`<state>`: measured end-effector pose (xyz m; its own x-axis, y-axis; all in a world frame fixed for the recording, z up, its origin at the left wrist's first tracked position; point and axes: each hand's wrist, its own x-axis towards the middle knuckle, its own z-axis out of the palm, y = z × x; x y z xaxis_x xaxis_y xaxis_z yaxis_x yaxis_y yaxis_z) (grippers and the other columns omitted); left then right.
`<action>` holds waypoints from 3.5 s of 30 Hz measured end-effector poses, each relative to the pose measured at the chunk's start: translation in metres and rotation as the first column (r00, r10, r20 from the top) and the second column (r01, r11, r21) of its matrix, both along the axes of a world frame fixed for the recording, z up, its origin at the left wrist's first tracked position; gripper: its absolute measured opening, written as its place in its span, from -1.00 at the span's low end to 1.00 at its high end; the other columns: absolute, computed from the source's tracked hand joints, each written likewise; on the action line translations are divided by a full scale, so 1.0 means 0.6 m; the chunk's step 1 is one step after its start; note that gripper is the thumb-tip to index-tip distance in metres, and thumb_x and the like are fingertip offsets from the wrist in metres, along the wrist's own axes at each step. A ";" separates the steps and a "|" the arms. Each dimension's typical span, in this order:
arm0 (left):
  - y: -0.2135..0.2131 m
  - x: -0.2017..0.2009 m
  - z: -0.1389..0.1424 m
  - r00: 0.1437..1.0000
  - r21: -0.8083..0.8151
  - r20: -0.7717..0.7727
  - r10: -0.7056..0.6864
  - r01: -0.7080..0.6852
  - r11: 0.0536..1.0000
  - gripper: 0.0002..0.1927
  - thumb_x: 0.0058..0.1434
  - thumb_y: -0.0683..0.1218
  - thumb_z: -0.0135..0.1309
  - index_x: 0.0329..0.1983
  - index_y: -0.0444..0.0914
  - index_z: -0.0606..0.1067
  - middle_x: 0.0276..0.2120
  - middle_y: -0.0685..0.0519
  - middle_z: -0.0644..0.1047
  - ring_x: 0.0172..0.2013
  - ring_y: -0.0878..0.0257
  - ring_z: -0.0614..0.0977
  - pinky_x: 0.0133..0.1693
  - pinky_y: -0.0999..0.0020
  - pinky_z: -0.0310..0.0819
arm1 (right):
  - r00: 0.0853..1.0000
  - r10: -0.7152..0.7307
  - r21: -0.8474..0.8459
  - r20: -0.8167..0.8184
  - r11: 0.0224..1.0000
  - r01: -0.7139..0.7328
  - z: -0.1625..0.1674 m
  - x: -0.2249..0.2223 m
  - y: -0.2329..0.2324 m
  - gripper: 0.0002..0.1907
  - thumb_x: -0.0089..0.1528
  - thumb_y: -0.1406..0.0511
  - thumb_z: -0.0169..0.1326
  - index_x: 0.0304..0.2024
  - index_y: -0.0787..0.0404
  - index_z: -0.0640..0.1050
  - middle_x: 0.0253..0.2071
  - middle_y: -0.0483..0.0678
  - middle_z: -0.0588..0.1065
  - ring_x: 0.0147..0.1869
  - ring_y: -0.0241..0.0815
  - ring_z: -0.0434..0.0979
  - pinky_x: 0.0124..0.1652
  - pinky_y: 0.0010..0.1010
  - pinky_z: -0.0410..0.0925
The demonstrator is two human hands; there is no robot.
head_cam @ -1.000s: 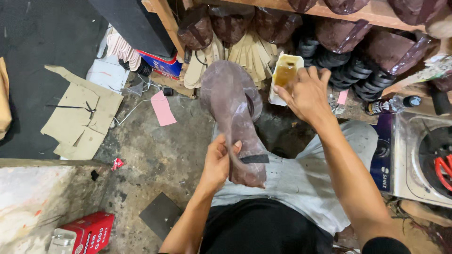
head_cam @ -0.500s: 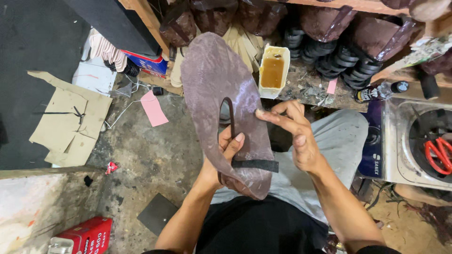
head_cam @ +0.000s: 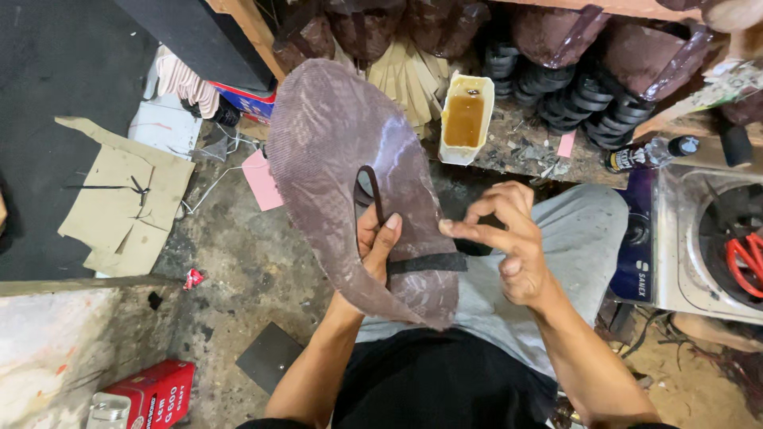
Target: The person sits on the workshop floor holding a translucent shoe upper with a strap, dips their fingers into a container of yellow adhesive, and spreads the adhesive along the edge of the shoe upper, repeating the dipping and smoothing over the edge. They turn the upper over and set it down with other shoe components.
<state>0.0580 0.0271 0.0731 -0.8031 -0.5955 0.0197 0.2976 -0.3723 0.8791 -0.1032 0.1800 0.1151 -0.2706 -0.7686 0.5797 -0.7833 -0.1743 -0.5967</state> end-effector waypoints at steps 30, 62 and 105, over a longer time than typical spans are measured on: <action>0.009 0.015 -0.063 0.889 -0.343 0.227 0.398 -0.309 0.887 -0.56 0.41 -0.22 0.14 0.32 -0.41 0.41 0.20 -0.08 0.48 0.15 0.18 0.49 0.23 0.24 0.39 | 0.988 -0.058 -0.003 -0.144 0.998 0.058 -0.013 0.003 0.005 -0.14 0.45 -0.20 -0.57 -0.05 0.07 0.71 -0.22 -0.06 0.47 0.01 0.03 0.38 0.25 0.06 0.06; 0.015 -0.014 -0.056 0.999 0.271 0.037 -0.012 0.002 0.963 -0.77 0.35 -0.29 0.12 0.07 -0.39 0.52 0.00 0.01 0.60 0.00 0.25 0.59 0.10 0.32 0.45 | 0.987 -0.128 0.099 0.098 0.988 0.118 -0.015 0.020 0.014 -0.53 0.13 0.54 0.09 0.09 0.19 0.61 -0.13 0.03 0.38 -0.05 -0.07 0.43 -0.05 -0.36 0.34; -0.019 0.024 -0.021 0.977 -0.136 0.211 -0.005 0.034 0.990 -0.58 0.26 -0.21 0.22 0.16 -0.43 0.48 -0.03 0.00 0.54 0.00 0.21 0.51 0.07 0.35 0.39 | 0.757 -0.113 0.452 -0.643 0.742 0.495 -0.134 -0.186 -0.192 -0.21 0.23 -0.32 0.02 -0.34 0.26 0.72 -0.05 0.17 0.44 0.12 0.09 0.24 0.02 -0.07 0.06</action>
